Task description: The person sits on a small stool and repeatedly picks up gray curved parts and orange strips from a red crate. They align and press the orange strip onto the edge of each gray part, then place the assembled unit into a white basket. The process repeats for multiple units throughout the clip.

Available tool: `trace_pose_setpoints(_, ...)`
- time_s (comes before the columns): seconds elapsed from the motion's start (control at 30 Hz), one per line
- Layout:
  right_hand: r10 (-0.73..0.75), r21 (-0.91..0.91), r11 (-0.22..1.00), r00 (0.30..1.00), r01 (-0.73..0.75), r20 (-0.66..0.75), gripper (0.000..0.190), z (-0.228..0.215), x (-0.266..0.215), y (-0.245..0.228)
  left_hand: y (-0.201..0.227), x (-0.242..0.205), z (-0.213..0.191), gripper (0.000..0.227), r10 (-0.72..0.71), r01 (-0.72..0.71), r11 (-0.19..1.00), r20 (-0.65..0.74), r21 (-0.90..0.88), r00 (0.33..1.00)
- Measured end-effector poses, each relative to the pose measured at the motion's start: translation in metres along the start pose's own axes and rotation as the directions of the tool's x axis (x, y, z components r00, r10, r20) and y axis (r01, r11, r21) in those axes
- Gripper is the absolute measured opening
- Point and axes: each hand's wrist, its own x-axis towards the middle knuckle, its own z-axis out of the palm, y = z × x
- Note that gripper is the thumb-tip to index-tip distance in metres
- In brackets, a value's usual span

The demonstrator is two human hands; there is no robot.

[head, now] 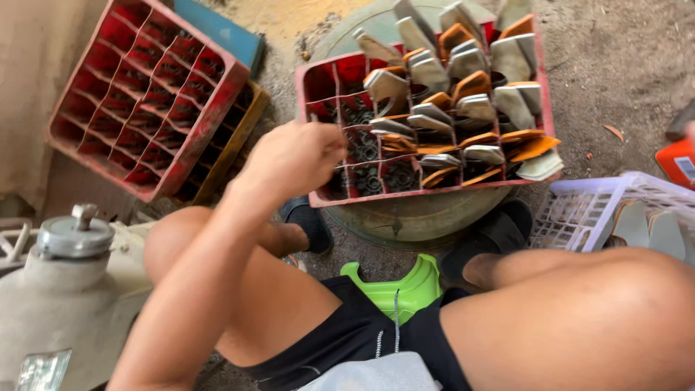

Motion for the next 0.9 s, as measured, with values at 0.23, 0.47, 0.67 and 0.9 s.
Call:
trace_pose_setpoints(0.23, -0.311, -0.49, 0.701, 0.841, 0.517, 0.442, 0.03, 0.057, 0.006, -0.317, 0.008, 0.03, 0.056, 0.018, 0.091, -0.195, 0.959, -0.433, -0.203, 0.897)
trace_pose_setpoints(0.47, -0.564, -0.57, 0.636, 0.818, 0.52, 0.117, 0.017, 0.159, -0.016, -0.315, -0.003, 0.028, 0.083, 0.013, 0.133, -0.23, 0.955, -0.426, -0.187, 0.895)
trace_pose_setpoints(0.67, -0.497, -0.463, 0.786, 0.864, 0.409, -0.081, 0.019, 0.184, -0.032, -0.311, -0.005, 0.037, 0.087, 0.005, 0.243, -0.318, 0.939, -0.4, -0.133, 0.884)
trace_pose_setpoints(0.9, -0.635, -0.299, 0.755, 0.765, 0.584, -0.11, 0.023, 0.156, -0.033, -0.33, 0.004, 0.031, 0.04, 0.009, 0.211, -0.422, 0.862, -0.559, -0.279, 0.802)
